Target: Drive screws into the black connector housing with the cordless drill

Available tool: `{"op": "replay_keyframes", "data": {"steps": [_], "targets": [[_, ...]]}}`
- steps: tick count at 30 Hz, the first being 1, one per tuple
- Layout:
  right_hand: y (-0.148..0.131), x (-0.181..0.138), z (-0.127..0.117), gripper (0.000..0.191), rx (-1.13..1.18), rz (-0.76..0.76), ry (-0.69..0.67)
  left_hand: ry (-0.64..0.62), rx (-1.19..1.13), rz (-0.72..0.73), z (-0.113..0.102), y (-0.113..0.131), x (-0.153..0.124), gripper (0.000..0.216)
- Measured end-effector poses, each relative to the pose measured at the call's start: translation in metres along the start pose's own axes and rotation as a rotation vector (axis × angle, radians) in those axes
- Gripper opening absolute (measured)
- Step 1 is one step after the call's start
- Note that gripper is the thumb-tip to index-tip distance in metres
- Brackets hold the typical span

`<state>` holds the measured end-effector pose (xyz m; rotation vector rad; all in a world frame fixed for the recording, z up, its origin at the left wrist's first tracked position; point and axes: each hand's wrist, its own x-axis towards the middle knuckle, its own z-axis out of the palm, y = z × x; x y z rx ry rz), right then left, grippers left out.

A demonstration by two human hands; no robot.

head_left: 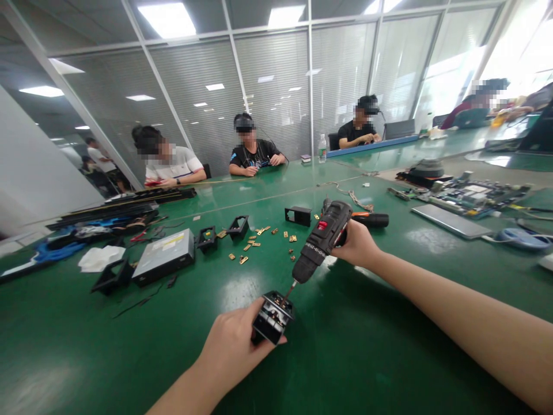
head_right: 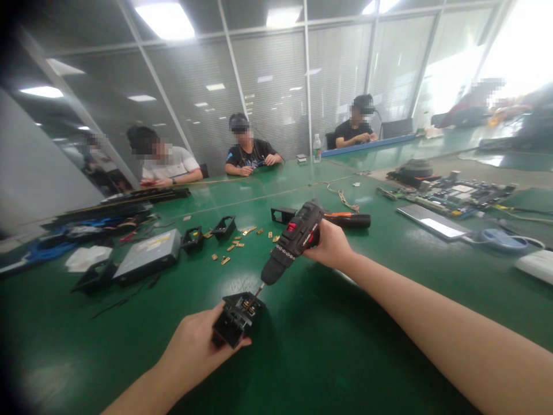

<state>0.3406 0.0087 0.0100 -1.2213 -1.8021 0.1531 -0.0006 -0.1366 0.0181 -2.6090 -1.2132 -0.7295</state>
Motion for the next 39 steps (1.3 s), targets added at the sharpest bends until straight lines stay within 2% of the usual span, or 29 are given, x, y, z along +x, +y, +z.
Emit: {"op": "replay_keyframes", "data": {"steps": [27, 33, 39], "targets": [[-0.0080, 0.0003, -0.0036, 0.038, -0.018, 0.025, -0.004, -0.029, 0.007, -0.021, 0.0009, 0.0009, -0.0007, 0.057], [-0.0102, 0.0004, -0.0048, 0.038, -0.012, 0.013, 0.000, 0.001, 0.023, 0.000, 0.0000, 0.0007, -0.0001, 0.059], [-0.0092, 0.0003, -0.0045, 0.038, -0.011, 0.017, -0.002, -0.044, -0.002, -0.037, -0.0012, 0.0001, -0.0009, 0.057]]}}
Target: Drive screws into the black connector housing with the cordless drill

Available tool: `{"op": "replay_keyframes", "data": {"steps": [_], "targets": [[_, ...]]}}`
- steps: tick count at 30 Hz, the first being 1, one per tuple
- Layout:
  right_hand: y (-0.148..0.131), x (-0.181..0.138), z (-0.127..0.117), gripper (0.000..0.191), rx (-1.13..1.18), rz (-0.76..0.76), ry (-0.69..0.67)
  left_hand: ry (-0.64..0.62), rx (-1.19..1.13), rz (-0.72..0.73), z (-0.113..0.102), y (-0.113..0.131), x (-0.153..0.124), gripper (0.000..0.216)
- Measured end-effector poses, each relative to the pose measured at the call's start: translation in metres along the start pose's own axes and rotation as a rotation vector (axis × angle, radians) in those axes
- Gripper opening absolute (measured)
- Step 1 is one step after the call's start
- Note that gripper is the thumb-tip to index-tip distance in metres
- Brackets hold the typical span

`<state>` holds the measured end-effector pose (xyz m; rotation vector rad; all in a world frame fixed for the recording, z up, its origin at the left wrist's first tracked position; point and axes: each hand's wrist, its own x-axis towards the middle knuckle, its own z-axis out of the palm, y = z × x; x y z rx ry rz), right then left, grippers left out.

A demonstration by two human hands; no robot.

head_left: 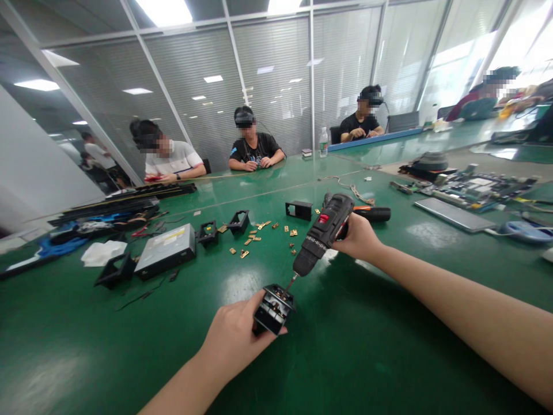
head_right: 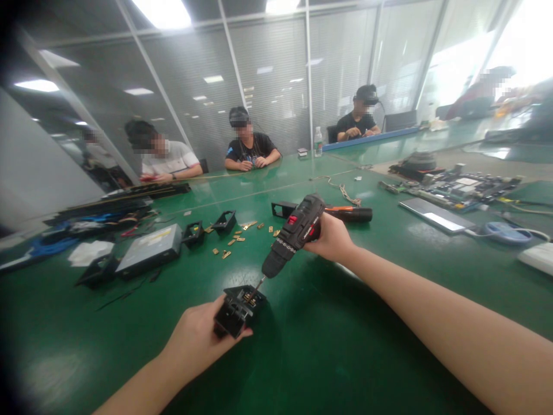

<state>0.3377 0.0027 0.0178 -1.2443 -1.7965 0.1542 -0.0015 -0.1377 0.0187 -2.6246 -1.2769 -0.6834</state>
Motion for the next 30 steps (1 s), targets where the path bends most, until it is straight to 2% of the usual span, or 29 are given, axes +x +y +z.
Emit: {"op": "replay_keyframes", "data": {"steps": [12, 21, 30], "targets": [[0.0006, -0.0004, 0.0004, 0.042, -0.031, -0.006, 0.017, 0.007, 0.013, 0.011, -0.0002, 0.0011, 0.0010, 0.058], [0.0042, 0.0002, 0.0018, 0.036, -0.013, -0.033, 0.015, 0.026, 0.023, 0.020, 0.0012, 0.0009, 0.0006, 0.059], [0.0024, -0.0002, 0.0009, 0.040, -0.038, -0.021, 0.016, 0.012, -0.004, 0.013, 0.0012, 0.0003, 0.0007, 0.057]]}}
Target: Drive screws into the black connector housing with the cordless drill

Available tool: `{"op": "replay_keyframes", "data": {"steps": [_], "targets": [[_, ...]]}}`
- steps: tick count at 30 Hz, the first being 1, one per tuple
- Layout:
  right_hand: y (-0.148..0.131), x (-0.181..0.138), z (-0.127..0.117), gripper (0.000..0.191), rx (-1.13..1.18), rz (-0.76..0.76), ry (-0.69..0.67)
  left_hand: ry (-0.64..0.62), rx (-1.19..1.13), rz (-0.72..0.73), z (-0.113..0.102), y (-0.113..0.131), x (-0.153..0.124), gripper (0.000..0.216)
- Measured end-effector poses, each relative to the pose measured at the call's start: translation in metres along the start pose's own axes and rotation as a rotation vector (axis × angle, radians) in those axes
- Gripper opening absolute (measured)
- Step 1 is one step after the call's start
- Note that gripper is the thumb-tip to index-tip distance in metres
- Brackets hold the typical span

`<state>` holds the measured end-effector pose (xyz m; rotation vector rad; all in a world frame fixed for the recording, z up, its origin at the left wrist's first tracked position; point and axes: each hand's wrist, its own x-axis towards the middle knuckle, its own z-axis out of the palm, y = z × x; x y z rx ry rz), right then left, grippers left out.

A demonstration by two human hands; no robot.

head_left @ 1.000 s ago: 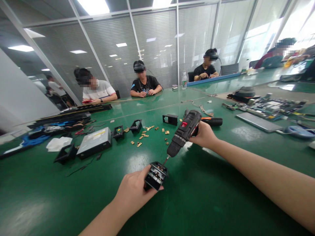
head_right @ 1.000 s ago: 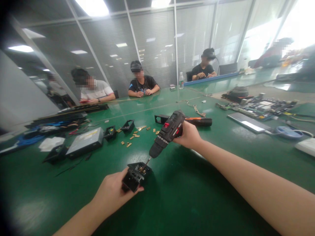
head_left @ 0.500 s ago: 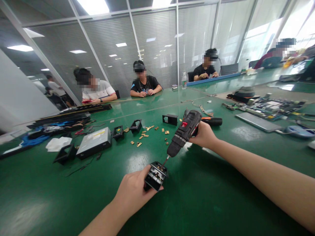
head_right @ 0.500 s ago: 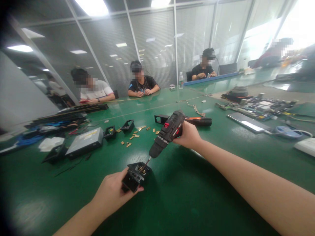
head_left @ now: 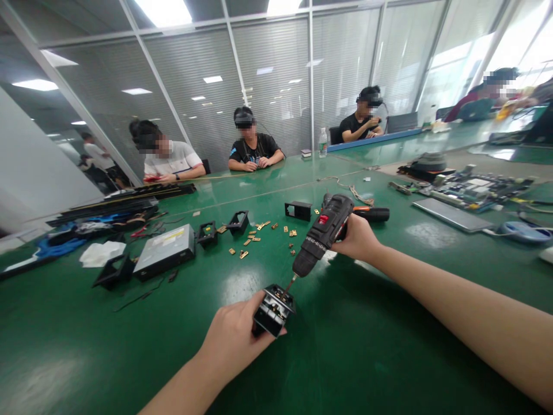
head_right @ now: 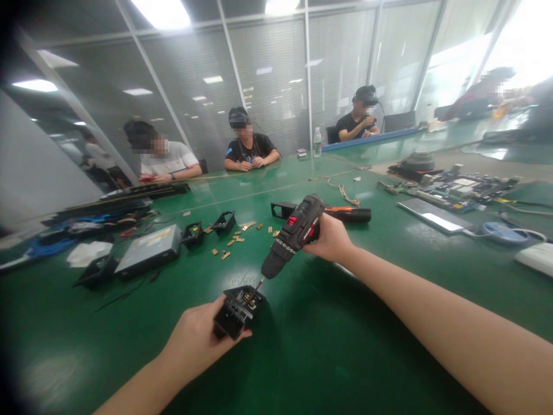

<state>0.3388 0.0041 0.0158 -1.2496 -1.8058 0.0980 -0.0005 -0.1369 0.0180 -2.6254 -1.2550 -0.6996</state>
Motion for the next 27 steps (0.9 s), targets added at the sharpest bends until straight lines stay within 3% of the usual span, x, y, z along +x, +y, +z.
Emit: {"op": "replay_keyframes", "data": {"steps": [27], "targets": [[0.0012, 0.0011, 0.0013, 0.038, 0.019, -0.025, 0.015, 0.006, 0.011, -0.003, -0.0013, -0.0004, 0.0012, 0.055]]}}
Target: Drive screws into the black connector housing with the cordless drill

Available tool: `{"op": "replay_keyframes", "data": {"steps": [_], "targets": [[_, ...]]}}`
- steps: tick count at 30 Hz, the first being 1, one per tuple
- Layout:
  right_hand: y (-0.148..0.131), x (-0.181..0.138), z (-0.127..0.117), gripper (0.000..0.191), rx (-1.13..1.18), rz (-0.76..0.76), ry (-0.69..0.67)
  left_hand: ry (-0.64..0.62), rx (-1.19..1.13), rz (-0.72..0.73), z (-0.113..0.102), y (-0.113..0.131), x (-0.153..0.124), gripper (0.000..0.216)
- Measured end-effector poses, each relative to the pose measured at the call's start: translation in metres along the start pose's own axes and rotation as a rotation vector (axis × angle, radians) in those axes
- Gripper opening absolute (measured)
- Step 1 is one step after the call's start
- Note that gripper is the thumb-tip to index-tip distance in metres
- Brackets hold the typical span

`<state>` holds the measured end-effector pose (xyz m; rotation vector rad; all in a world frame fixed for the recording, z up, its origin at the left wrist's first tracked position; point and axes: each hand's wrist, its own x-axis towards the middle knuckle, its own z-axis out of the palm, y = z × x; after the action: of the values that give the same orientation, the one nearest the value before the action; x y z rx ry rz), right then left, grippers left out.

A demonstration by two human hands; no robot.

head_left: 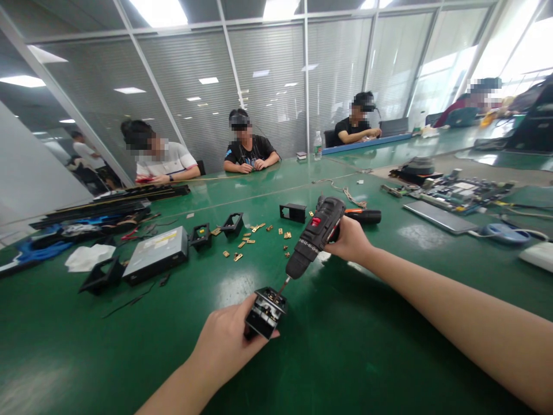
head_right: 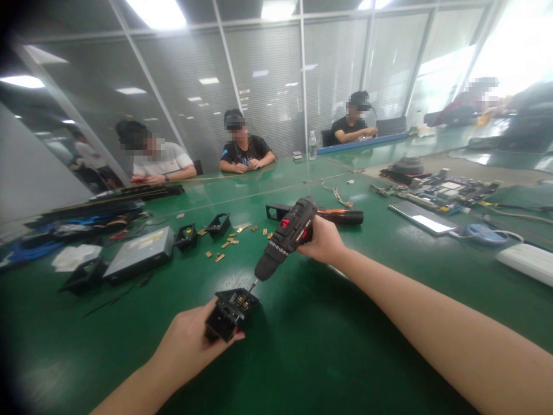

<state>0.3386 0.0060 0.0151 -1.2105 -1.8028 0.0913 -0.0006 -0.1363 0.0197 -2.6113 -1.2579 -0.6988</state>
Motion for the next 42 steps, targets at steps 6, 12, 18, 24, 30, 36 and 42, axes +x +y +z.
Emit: {"op": "replay_keyframes", "data": {"steps": [6, 12, 18, 24, 30, 36, 42], "targets": [[-0.0014, 0.0005, -0.0012, 0.039, -0.029, 0.028, -0.031, 0.004, -0.011, 0.001, -0.0011, 0.0004, 0.0003, 0.053], [-0.0047, 0.0006, -0.0018, 0.037, -0.009, 0.048, -0.040, -0.030, 0.003, -0.002, 0.0006, -0.0012, -0.0004, 0.049], [-0.0032, 0.0014, 0.0003, 0.040, -0.014, 0.047, -0.031, -0.043, 0.008, -0.030, 0.0007, -0.0003, -0.0008, 0.051], [-0.0054, 0.0020, -0.0015, 0.038, -0.023, 0.046, -0.037, -0.036, -0.003, -0.033, 0.0002, -0.0001, 0.0003, 0.054], [-0.0049, 0.0023, -0.0019, 0.035, -0.018, 0.047, -0.033, -0.051, -0.007, -0.036, -0.0002, -0.0011, 0.0002, 0.052], [-0.0058, 0.0019, -0.0016, 0.039, -0.019, 0.064, -0.028, -0.067, -0.013, -0.041, -0.0003, -0.0008, 0.0007, 0.047], [-0.0046, 0.0006, -0.0013, 0.034, -0.029, 0.049, -0.015, -0.047, -0.019, -0.023, -0.0009, -0.0005, 0.0012, 0.050]]}}
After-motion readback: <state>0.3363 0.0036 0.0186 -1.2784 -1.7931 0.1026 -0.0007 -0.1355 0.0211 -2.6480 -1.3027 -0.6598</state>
